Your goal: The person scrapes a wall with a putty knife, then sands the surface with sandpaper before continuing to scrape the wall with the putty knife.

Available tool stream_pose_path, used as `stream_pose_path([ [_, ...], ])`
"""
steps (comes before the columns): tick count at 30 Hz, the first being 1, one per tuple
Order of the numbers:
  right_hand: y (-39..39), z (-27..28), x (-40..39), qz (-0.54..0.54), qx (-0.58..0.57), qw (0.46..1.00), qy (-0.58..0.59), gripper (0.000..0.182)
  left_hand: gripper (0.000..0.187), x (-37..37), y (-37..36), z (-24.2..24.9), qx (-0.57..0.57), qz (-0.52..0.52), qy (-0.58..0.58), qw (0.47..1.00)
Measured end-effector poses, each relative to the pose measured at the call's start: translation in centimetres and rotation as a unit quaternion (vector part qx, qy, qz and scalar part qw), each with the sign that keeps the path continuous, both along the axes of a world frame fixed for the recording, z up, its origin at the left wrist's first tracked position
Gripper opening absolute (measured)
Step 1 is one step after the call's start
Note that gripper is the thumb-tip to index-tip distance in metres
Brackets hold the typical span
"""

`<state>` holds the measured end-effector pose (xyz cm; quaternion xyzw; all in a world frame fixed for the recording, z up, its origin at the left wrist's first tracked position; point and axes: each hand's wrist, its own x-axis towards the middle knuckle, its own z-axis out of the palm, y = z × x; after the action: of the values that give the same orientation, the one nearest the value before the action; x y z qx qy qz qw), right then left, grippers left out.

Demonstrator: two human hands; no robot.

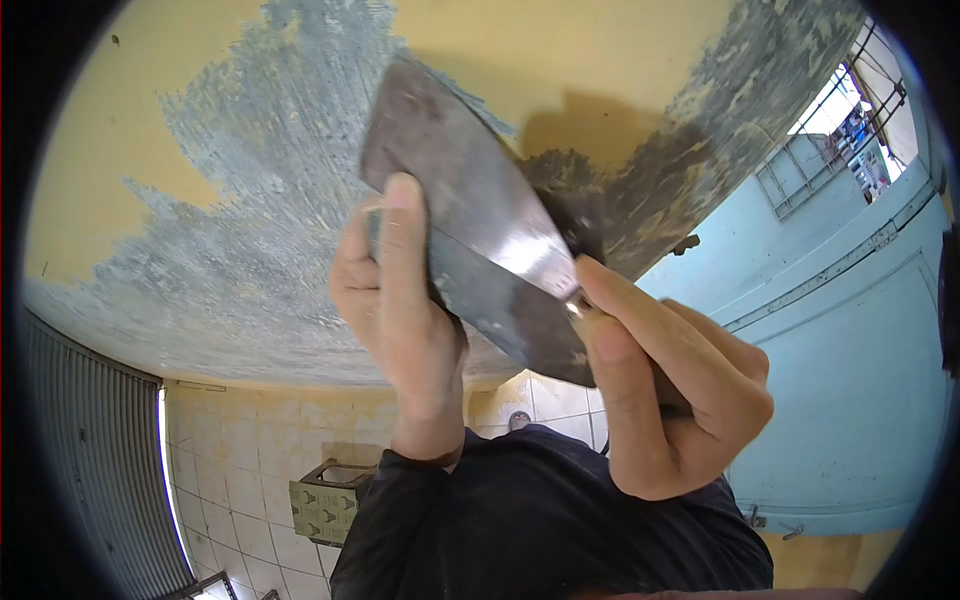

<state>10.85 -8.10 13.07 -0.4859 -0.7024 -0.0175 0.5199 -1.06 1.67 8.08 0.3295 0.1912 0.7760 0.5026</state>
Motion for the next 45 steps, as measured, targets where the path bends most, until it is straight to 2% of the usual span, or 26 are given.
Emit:
stream_pose_path([
  [1,0.3,0.2,0.0,0.015,0.004,1.0,-0.013,0.029,0.019,0.0,0.0,0.6,0.0,0.006,-0.044,0.999],
  [3,-0.2,0.1,0.0,0.019,-0.002,1.0,-0.008,0.028,0.019,-0.4,0.0,-0.5,0.013,-0.01,-0.039,0.999],
  [5,-0.7,-1.0,0.9,0.029,-0.009,1.0,-0.001,0.028,0.02,-0.6,-0.4,-2.0,0.005,-0.004,0.052,0.999],
  [7,-1.2,-2.6,1.6,0.013,-0.014,1.0,-0.008,0.029,0.019,-0.1,-1.1,-2.7,0.002,-0.008,0.056,0.998],
  [9,-1.3,-3.9,2.0,-0.014,0.033,0.999,0.031,0.03,0.021,0.6,-1.2,-3.0,-0.023,-0.019,0.096,0.995],
  [11,-1.8,-3.3,2.0,-0.029,0.004,0.999,0.03,0.031,0.017,0.6,-0.9,-3.2,0.002,-0.033,0.104,0.994],
  [17,-1.3,-3.0,1.6,-0.011,0.03,0.999,0.009,0.032,0.021,0.9,-0.6,-3.1,-0.004,-0.025,0.091,0.995],
  [20,0.4,-2.8,2.1,0.016,0.047,0.998,-0.03,0.037,0.022,1.3,0.3,-2.5,0.009,0.016,0.038,0.999],
  [23,-0.1,-2.4,2.3,0.028,0.047,0.998,-0.032,0.036,0.018,1.4,-0.7,-0.9,0.002,0.009,0.002,1.0],
  [24,-0.9,-2.2,2.0,0.016,0.038,0.999,-0.013,0.035,0.023,1.4,-0.4,-2.6,0.015,-0.005,0.02,1.0],
  [27,-1.5,-3.0,2.8,0.001,0.035,0.999,-0.015,0.035,0.023,1.9,-0.8,-4.1,-0.005,0.0,0.083,0.997],
  [29,-1.7,-2.7,2.3,-0.008,0.01,1.0,-0.004,0.036,0.022,2.0,-0.7,-3.8,-0.004,-0.002,0.083,0.997],
  [31,-1.7,-2.0,1.8,-0.013,-0.005,1.0,-0.017,0.035,0.021,2.1,-1.0,-2.1,-0.034,-0.014,0.0,0.999],
  [34,-2.1,-2.0,2.1,-0.018,-0.02,1.0,-0.012,0.035,0.023,2.0,-1.5,-1.7,-0.052,-0.017,0.031,0.998],
  [35,-2.1,-2.3,2.3,-0.015,-0.017,1.0,-0.013,0.035,0.023,1.8,-1.4,-2.1,-0.05,-0.014,0.03,0.998],
  [38,-2.0,-3.0,2.6,-0.007,0.012,1.0,-0.006,0.036,0.021,1.1,-0.7,-4.4,0.024,-0.046,0.121,0.991],
  [39,-2.0,-2.3,2.3,-0.011,-0.006,1.0,-0.013,0.036,0.021,1.3,-0.6,-4.2,0.019,-0.048,0.122,0.991],
  [41,-1.5,-2.1,2.0,-0.02,-0.025,0.999,-0.015,0.036,0.021,1.7,-0.4,-3.0,-0.024,0.015,0.043,0.999],
  [42,-1.0,-2.3,2.0,-0.003,-0.008,1.0,-0.012,0.035,0.021,1.4,-0.4,-2.6,-0.002,-0.002,0.02,1.0],
  [45,-2.1,-2.2,1.9,0.003,-0.004,1.0,-0.002,0.033,0.022,1.4,-1.4,-3.5,-0.006,-0.025,0.054,0.998],
])
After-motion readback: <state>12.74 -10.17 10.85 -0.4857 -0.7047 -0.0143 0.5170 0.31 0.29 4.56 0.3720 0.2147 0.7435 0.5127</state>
